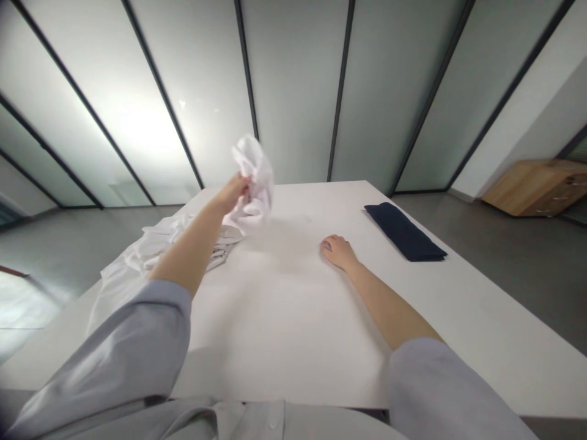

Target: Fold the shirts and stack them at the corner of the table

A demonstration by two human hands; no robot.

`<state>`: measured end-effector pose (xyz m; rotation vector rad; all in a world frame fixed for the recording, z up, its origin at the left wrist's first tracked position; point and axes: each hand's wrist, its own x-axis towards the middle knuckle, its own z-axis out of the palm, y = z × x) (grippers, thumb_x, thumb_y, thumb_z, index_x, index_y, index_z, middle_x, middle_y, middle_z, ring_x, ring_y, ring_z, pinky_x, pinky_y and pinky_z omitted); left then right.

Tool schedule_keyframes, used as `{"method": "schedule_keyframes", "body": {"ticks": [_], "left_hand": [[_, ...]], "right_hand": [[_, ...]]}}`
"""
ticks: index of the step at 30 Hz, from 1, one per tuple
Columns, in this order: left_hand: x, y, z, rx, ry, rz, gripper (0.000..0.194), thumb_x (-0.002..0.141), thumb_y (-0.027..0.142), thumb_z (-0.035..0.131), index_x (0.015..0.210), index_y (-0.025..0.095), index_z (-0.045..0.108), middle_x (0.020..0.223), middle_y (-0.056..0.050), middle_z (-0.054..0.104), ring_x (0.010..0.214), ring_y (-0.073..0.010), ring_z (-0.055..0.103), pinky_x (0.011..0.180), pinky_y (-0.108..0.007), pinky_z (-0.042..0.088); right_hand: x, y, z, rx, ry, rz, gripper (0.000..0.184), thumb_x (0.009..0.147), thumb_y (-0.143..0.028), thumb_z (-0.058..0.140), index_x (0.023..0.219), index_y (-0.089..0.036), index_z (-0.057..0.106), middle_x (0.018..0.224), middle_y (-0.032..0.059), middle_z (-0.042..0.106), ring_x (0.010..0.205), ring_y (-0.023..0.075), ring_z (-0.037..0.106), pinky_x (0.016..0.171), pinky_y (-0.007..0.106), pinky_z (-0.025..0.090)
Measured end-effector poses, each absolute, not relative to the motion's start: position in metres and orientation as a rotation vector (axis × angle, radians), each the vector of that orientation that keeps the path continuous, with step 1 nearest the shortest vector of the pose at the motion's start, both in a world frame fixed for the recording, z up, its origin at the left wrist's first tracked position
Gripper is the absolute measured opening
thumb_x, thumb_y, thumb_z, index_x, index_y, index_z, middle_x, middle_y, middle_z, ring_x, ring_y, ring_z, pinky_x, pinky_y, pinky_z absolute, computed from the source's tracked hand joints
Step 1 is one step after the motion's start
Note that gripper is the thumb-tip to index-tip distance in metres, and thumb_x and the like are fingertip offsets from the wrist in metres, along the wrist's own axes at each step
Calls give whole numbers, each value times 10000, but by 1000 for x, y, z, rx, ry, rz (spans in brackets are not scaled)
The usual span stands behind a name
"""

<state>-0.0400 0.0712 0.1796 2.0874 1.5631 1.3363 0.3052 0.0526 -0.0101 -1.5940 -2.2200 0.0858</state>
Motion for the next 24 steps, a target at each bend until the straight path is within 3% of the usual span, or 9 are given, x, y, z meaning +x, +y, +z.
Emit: {"method": "schedule_keyframes", "body": {"ticks": [4, 8, 11, 16, 24], "left_hand": [[19, 72, 112, 2207, 1410, 821, 581, 888, 418, 568, 1397, 159, 465, 1434, -137, 520, 1275, -264, 529, 1048, -368, 424], [25, 56, 48, 2379, 1721, 518, 594, 866, 424, 589, 1389, 164, 481, 1482, -154, 461, 1367, -318, 421, 1135, -464, 308], [21, 39, 19, 2440, 1794, 348, 561, 902, 471, 522, 1391, 198, 484, 1502, -124, 443, 1378, -296, 409, 1144, -449, 298], [22, 19, 8, 2473, 1837, 365, 484, 952, 441, 426, 1374, 221, 509, 1481, -96, 476, 1342, -258, 455, 1116, -403, 345], [17, 13, 13, 2477, 1758, 376, 481, 929, 407, 472, 1359, 202, 540, 1467, -103, 493, 1327, -260, 473, 1120, -389, 341]], "right_hand": [[309, 58, -13, -1569, -1929, 226, 372, 834, -206, 477, 1165, -138, 632, 1166, 141, 664, 1065, 242, 606, 952, 346, 445], [317, 66, -17, -1553, -1591, 175, 351, 811, -226, 451, 1114, -150, 611, 1046, 131, 683, 959, 245, 617, 892, 368, 479], [322, 69, -17, -1496, -1479, 88, 298, 803, -245, 444, 1034, -168, 616, 969, 120, 685, 896, 251, 616, 860, 387, 494], [314, 60, -11, -1388, -1742, 1, 256, 809, -237, 470, 973, -181, 658, 997, 119, 695, 982, 267, 614, 930, 401, 469], [294, 40, -2, -1384, -2394, 73, 344, 906, -343, 527, 1157, -167, 683, 1312, 122, 622, 1242, 244, 543, 1063, 352, 381]]}}
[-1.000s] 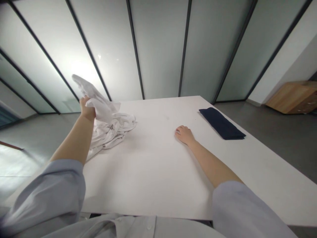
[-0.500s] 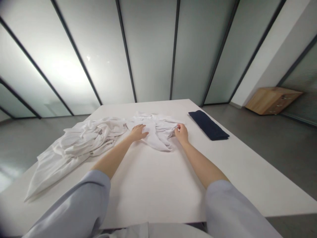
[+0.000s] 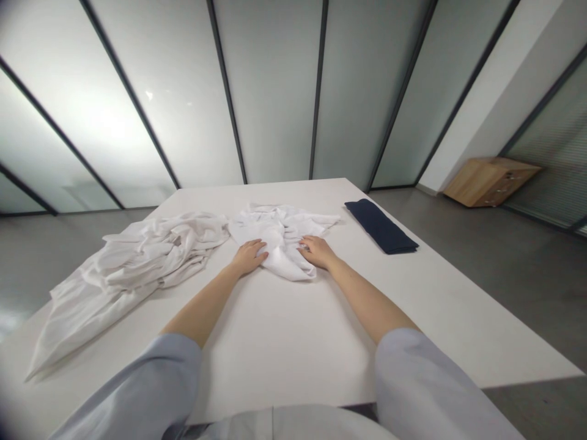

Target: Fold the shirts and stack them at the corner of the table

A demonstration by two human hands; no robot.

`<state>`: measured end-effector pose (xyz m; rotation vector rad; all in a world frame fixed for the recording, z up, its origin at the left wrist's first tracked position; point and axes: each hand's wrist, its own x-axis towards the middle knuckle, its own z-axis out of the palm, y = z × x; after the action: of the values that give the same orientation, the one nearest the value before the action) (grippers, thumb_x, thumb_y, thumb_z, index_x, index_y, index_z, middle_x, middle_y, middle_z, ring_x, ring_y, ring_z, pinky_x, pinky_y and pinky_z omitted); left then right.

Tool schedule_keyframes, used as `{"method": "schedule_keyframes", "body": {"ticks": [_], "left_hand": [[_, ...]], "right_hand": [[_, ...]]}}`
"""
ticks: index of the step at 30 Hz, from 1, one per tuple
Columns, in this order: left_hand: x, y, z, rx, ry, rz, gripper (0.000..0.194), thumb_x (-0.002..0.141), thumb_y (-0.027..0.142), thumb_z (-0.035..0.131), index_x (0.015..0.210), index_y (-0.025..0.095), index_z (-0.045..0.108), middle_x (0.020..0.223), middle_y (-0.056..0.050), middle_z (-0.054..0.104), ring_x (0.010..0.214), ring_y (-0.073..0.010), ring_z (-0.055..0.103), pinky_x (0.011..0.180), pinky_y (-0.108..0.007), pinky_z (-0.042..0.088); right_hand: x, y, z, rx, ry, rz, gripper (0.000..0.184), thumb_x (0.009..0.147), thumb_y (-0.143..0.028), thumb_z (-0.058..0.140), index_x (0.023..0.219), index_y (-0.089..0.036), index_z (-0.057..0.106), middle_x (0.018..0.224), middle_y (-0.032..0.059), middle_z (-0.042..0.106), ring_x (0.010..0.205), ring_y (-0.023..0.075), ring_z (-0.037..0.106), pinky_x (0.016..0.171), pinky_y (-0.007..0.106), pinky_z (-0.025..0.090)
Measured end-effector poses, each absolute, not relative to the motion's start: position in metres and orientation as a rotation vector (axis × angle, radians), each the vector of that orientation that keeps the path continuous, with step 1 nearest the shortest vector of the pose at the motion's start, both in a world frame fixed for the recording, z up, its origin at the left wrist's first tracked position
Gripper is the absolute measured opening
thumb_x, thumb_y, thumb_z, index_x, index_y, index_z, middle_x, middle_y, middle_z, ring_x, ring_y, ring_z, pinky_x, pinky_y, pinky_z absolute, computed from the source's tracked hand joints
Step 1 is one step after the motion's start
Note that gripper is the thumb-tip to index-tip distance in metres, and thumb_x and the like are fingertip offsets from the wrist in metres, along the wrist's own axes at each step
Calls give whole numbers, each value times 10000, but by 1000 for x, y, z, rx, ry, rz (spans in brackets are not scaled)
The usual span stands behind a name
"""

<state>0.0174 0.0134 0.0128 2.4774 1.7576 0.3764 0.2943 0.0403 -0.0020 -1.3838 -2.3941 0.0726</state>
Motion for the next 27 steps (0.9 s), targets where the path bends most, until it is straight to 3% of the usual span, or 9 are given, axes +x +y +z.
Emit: {"method": "schedule_keyframes", "body": {"ticks": [8, 13, 18, 21, 24, 27], "left_hand": [[19, 12, 13, 2499, 1677, 392, 506, 917, 482, 478, 1341, 218, 562, 1465, -104, 493, 1341, -262, 456, 1123, -397, 333], [23, 10, 13, 2444, 1720, 378, 533, 932, 579, 403, 1325, 262, 574, 1484, -81, 477, 1395, -275, 382, 1178, -524, 178], [23, 10, 17, 2298, 1891, 345, 602, 920, 672, 314, 1288, 299, 610, 1499, -66, 459, 1425, -313, 323, 1171, -559, 138], [20, 10, 22, 2292, 1898, 247, 730, 837, 769, 377, 1358, 289, 552, 1550, -100, 374, 1450, -342, 261, 1170, -562, 122], [17, 8, 24, 2305, 1854, 152, 898, 744, 814, 473, 1446, 255, 442, 1588, -135, 282, 1473, -354, 191, 1172, -546, 126], [17, 8, 24, 2321, 1799, 105, 901, 741, 705, 582, 1479, 227, 385, 1601, -143, 244, 1477, -349, 182, 1172, -514, 165]], "right_hand": [[292, 31, 19, -1607, -2413, -16, 381, 909, -437, 558, 1158, -176, 680, 1208, 126, 670, 1123, 257, 603, 975, 335, 414], [295, 29, 32, -1636, -2318, 155, 444, 926, -455, 515, 1270, -197, 623, 1001, 88, 745, 902, 225, 669, 793, 283, 451], [286, 19, 39, -1396, -2431, 409, 407, 949, -410, 430, 816, -171, 731, 788, 61, 737, 712, 173, 622, 638, 245, 386], [274, 15, 36, -1292, -2483, 465, 361, 913, -378, 485, 731, -161, 709, 701, 46, 710, 642, 155, 586, 601, 242, 366], [272, 20, 27, -1256, -2442, 372, 300, 900, -351, 504, 821, -171, 730, 791, 62, 732, 736, 177, 626, 684, 252, 421], [286, 34, 14, -1344, -2344, 183, 309, 898, -344, 515, 1066, -182, 717, 1117, 103, 715, 1046, 223, 626, 913, 302, 437]]}}
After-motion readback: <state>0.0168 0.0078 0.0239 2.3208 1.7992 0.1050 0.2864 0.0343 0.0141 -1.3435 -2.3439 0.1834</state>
